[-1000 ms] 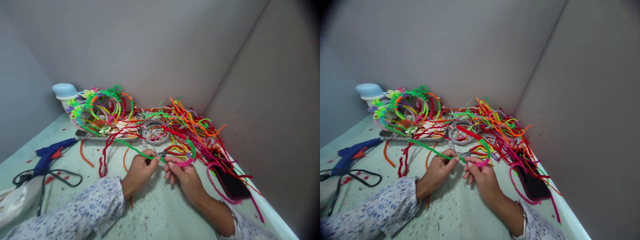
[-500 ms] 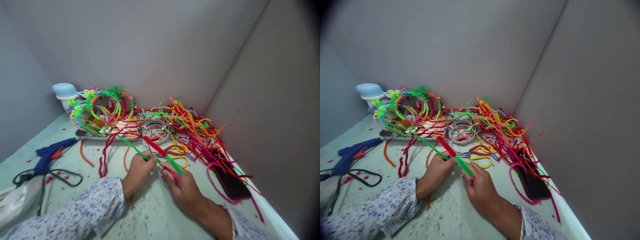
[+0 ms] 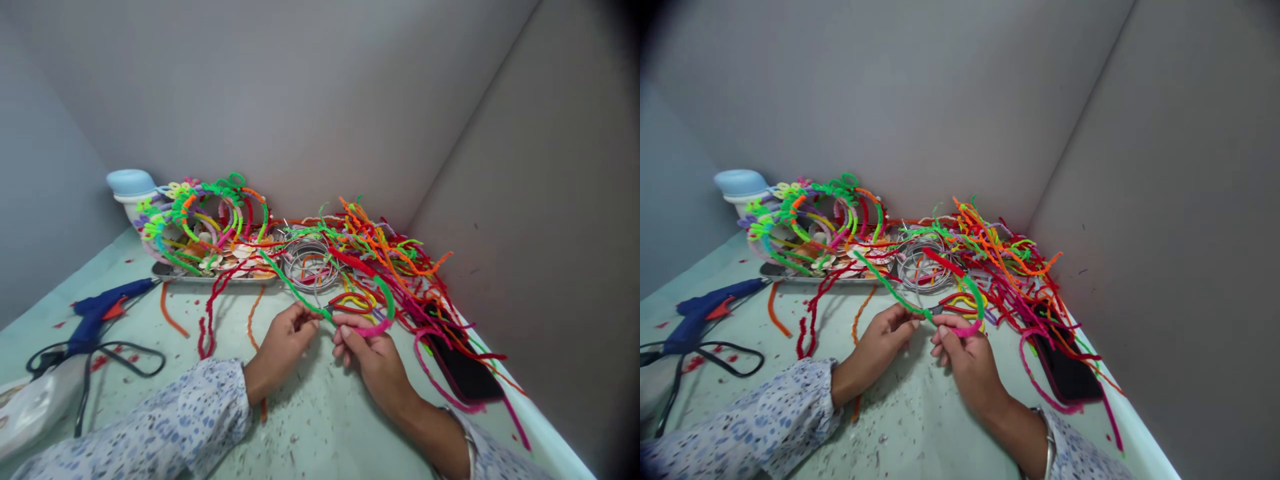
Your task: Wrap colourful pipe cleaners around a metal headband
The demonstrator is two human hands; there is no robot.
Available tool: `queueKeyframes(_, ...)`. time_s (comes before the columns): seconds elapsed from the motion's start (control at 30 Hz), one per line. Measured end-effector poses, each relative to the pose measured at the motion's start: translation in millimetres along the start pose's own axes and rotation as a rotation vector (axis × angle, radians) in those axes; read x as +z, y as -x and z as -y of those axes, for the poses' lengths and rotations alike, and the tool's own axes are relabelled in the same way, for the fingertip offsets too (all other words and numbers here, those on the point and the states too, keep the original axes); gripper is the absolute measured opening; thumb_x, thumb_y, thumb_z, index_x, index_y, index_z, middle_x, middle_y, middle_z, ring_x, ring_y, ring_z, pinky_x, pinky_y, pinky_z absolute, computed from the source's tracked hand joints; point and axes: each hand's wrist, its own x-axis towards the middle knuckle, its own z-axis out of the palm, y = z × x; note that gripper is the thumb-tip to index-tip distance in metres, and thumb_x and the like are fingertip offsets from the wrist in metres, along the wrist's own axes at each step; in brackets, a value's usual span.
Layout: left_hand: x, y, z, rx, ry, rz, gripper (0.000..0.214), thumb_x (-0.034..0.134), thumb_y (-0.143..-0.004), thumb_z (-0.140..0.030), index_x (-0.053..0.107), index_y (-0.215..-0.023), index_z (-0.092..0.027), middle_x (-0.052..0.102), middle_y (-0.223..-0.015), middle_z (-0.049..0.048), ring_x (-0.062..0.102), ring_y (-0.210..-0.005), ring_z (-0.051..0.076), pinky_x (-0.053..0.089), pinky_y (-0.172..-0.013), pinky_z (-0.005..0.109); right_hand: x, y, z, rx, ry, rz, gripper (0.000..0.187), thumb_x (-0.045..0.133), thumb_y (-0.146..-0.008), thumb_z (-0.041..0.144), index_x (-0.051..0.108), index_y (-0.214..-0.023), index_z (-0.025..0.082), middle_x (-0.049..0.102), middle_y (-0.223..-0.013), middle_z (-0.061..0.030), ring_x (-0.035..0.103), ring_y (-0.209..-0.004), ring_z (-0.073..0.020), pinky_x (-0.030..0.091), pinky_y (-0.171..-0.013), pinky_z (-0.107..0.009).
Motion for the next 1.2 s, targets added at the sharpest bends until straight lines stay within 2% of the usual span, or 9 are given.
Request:
queueKeyframes(0.23, -4.4, -6, 4, -0.077, 0.087, 0.032, 0.021, 0.057, -0.079, -0.029, 0.064, -0.092, -0.014, 0.048, -0.055, -0.0052, 0.039, -0.049, 0.009, 0.031, -0.049, 0.021, -1, -6, 1, 0.094, -0.210, 0.067, 0.032, 0.062, -0.081, 0.042, 0.064, -0.097, 0.014, 0.062, -0.069, -0.0008, 0.056, -0.051, -0.0102, 0.041, -0.043, -0.019)
queueKeyframes(0.4, -5.0, -5, -1, -0.110, 0.176, 0.081, 0.025, 0.062, -0.079, -0.035, 0.066, -0.091, -0.014, 0.051, -0.055, -0.0048, 0.040, -0.048, 0.008, 0.030, -0.049, 0.021, -2, -9, -1, 0.117, -0.341, 0.067, 0.029, 0.065, -0.079, 0.038, 0.065, -0.095, 0.014, 0.063, -0.067, -0.0009, 0.058, -0.051, -0.0107, 0.042, -0.041, -0.018)
queueKeyframes(0.63, -7.3, -8, -1, -0.155, 0.221, 0.115, 0.027, 0.065, -0.080, -0.036, 0.065, -0.091, -0.013, 0.050, -0.054, -0.0049, 0.040, -0.048, 0.007, 0.030, -0.050, 0.020, -1, -11, 4, 0.206, -0.494, 0.073, 0.026, 0.068, -0.077, 0.035, 0.065, -0.092, 0.014, 0.063, -0.065, -0.0004, 0.057, -0.049, -0.0089, 0.041, -0.040, -0.016)
queueKeyframes(0.97, -8.7, -10, 3, -0.183, 0.263, 0.121, 0.026, 0.067, -0.078, -0.038, 0.060, -0.084, -0.014, 0.050, -0.052, -0.0052, 0.040, -0.046, 0.006, 0.029, -0.048, 0.019, -2, -11, 1, 0.222, -0.521, 0.097, 0.025, 0.068, -0.080, 0.033, 0.064, -0.095, 0.014, 0.064, -0.066, -0.0010, 0.058, -0.049, -0.0089, 0.041, -0.040, -0.015)
queueKeyframes(1.2, -10.2, -10, 9, -0.170, 0.278, 0.124, 0.025, 0.069, -0.077, -0.035, 0.061, -0.084, -0.013, 0.050, -0.052, -0.0051, 0.040, -0.046, 0.005, 0.029, -0.047, 0.018, -2, -12, -1, 0.196, -0.428, 0.103, 0.028, 0.067, -0.080, 0.036, 0.063, -0.095, 0.013, 0.063, -0.066, -0.0011, 0.058, -0.050, -0.0088, 0.042, -0.040, -0.015)
